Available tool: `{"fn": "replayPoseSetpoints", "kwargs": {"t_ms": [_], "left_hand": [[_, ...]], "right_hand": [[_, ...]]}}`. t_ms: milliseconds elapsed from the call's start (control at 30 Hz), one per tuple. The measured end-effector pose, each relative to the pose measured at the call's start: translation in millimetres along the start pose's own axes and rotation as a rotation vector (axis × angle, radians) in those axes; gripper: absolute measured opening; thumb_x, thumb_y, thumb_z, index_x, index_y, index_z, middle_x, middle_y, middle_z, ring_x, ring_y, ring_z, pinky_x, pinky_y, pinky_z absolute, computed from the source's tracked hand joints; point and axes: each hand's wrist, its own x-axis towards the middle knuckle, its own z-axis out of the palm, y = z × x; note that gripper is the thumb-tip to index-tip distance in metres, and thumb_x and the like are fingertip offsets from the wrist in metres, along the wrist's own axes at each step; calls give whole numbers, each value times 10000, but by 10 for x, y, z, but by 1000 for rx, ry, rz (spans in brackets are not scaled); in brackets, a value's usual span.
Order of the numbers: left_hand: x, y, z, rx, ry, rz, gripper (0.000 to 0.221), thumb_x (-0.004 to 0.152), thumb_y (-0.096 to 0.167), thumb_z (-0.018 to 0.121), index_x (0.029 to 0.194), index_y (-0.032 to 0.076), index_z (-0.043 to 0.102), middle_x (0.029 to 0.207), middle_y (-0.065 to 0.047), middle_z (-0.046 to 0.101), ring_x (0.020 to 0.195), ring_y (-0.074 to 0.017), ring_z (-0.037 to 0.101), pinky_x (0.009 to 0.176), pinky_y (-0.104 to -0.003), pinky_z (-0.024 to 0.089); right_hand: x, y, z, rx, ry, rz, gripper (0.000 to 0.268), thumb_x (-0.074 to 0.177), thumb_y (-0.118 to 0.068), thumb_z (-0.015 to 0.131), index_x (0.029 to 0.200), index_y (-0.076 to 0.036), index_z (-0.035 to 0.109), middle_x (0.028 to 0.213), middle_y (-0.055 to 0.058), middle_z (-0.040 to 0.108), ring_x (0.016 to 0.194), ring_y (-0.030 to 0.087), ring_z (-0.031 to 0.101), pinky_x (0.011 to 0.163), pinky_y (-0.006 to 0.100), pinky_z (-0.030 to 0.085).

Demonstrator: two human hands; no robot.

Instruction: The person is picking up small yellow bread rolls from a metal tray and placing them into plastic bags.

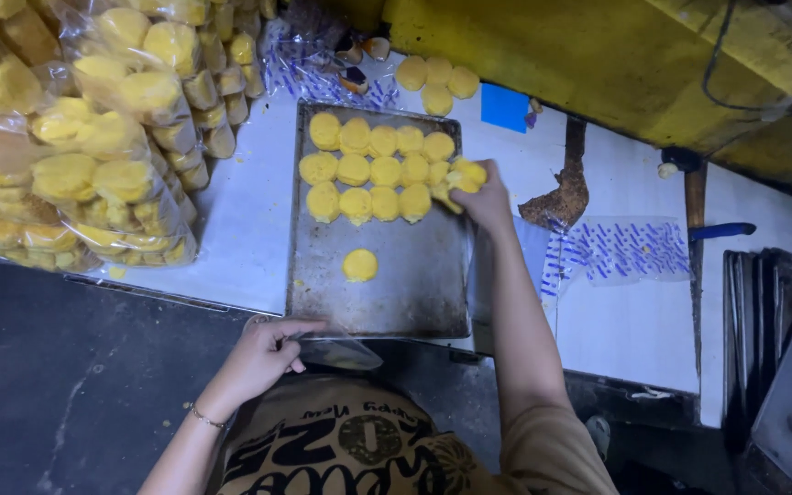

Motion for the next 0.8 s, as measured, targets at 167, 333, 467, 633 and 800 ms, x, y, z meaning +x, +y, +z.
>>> {"fn": "replayPoseSetpoints", "kwargs": {"t_ms": [167, 333, 467, 633, 800], "left_hand": [[109, 234, -324, -51, -85, -37, 467, 878, 27, 540, 1289, 147, 727, 1091, -78, 711, 657, -174, 794, 697, -285, 637], [701, -64, -350, -102, -165, -14, 534, 803, -8, 606, 1327, 53, 691, 709, -172, 760, 599, -190, 760, 589, -286, 630], [1199, -196, -412, -264, -375, 45, 611, 793, 20, 629, 1399, -38, 580, 994, -210, 731, 727, -201, 745, 629, -294, 626], [1243, 226, -614, -178, -483, 245, 691, 792, -46, 537, 1479, -72, 466, 1097, -222, 658, 831, -251, 666, 647, -314, 590], [486, 592, -111, 642, -3, 657, 552, 857, 94, 622, 1404, 37, 588, 1310, -203, 655, 1055, -437, 691, 834, -526, 600]], "right_hand": [[-1174, -21, 863, -87, 48, -504, 641, 732, -244, 796, 1324, -126, 581, 1232, 251, 597, 1057, 443, 607, 905, 524, 526], [-1376, -49, 1308, -96, -161, -622, 661, 735, -139, 775, 1352, -239, 561, 1420, 212, 485, 1074, 566, 641, 874, 618, 601], [-1510, -650, 1125, 396, -227, -456, 681, 647, -21, 900, 1277, -83, 649, 1351, 213, 471, 1197, 488, 552, 1012, 515, 507], [-1495, -282, 1580, -198, -431, -705, 491, 815, -157, 774, 1283, -290, 705, 1387, 115, 647, 1156, 409, 670, 989, 488, 567], [-1694, -832, 1523, -801, -636, -784, 253, 823, -272, 686, 1002, -105, 750, 979, 147, 748, 935, 323, 715, 827, 467, 551]]}}
